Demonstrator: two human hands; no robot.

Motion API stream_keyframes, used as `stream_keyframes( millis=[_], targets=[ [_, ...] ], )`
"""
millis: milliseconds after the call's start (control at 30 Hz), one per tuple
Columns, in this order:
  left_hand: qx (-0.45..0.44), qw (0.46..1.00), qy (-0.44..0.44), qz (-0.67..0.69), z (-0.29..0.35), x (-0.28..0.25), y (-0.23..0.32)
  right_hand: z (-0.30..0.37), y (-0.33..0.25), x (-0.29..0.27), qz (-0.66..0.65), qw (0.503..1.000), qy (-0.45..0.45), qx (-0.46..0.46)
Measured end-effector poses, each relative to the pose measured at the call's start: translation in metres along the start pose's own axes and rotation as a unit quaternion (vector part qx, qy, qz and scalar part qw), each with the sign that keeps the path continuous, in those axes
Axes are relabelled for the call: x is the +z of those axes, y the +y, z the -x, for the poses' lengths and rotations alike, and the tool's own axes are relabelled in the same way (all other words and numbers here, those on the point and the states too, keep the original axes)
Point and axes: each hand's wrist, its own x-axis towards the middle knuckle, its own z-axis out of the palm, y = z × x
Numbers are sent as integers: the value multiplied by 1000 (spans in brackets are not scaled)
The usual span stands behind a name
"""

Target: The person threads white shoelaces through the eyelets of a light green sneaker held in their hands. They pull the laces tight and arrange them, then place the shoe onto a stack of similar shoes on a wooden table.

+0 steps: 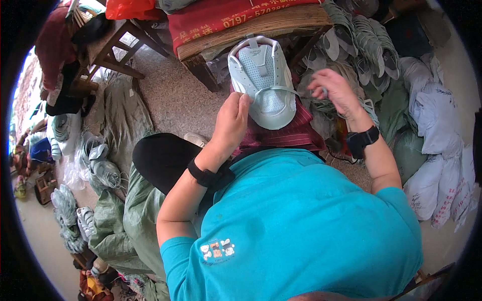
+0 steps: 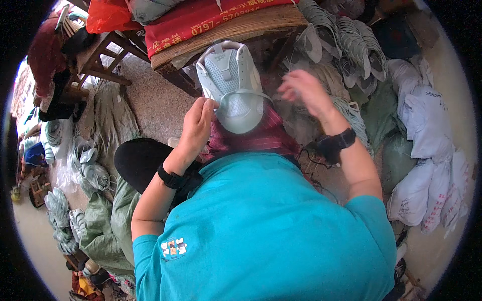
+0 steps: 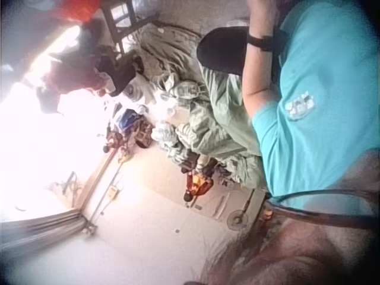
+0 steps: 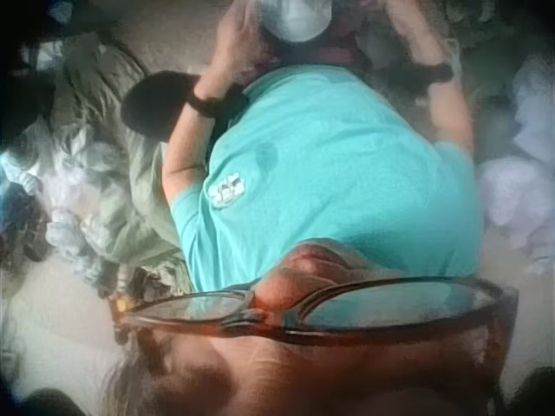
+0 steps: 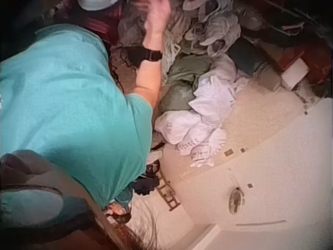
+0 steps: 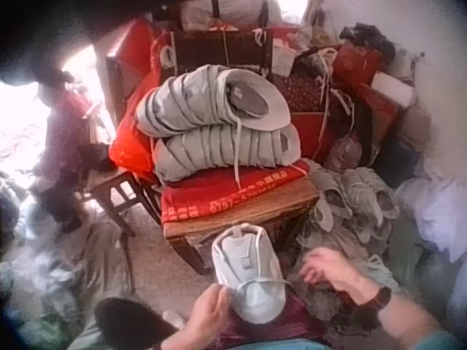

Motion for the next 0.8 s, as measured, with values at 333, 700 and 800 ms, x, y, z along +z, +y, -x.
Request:
stream_keyframes(
  millis=[333,700,800],
  targets=[
    [-76,987,-87,110,-13,-2,3,-16,-24,63,240,954,-156,-93],
    [-159,953,-118,227,-24,-9,-4,-3,-58,107,734,583,-82,-339],
    [-118,979,-80,143,-26,-1,0,-2,-65,114,797,484,-150,-328]
  ],
)
